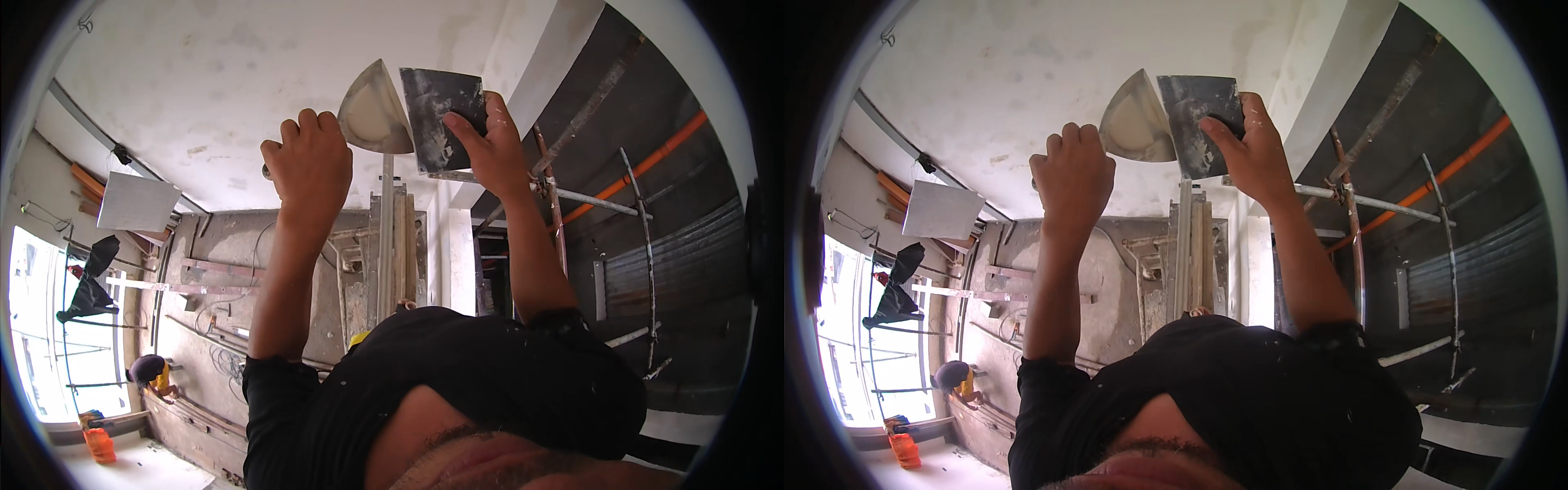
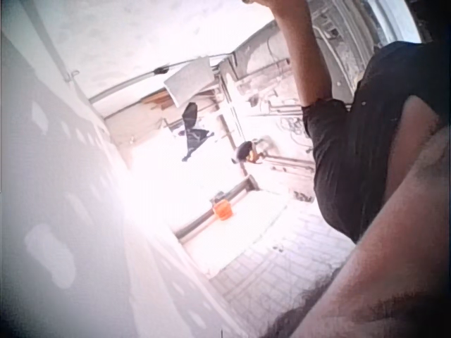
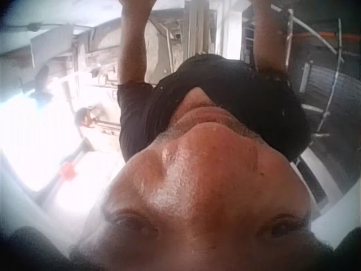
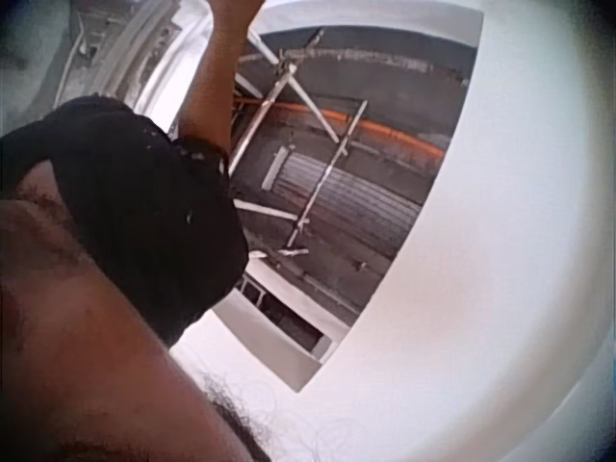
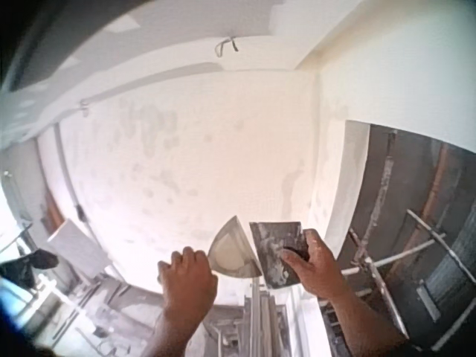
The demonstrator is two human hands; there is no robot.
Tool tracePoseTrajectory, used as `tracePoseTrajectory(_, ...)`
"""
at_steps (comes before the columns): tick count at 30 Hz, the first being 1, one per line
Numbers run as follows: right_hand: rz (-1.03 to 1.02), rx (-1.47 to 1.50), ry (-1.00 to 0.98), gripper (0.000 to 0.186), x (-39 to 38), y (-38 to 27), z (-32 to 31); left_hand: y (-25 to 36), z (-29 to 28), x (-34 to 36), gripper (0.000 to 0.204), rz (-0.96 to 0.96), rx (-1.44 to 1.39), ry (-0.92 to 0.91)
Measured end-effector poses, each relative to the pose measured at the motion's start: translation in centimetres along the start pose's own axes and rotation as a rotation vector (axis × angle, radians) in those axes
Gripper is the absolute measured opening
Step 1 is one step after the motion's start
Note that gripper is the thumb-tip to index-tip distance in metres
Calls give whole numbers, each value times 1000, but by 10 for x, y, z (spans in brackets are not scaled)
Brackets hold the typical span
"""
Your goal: The person applies plaster to the ceiling using a hawk and a trowel. They repeatedly scoop plaster from the hawk onto the trowel and spread it onto the ceiling surface, smoothing it out in long strokes.
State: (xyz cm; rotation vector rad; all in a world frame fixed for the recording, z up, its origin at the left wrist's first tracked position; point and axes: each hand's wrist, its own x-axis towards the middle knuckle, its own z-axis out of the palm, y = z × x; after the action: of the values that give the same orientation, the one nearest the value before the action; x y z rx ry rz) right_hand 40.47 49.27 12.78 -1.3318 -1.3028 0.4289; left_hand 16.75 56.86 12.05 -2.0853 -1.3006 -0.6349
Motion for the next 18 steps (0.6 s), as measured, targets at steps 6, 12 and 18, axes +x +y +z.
tracePoseTrajectory(6,-8,6,0,36,3,-18,0,4,-10,2,12,24,-3,52)
tracePoseTrajectory(12,-12,8,11,43,7,2,-3,8,-33,5,17,38,9,-109)
tracePoseTrajectory(18,-72,-220,249,44,-5,-25,-18,-1,-50,1,11,83,-53,101)
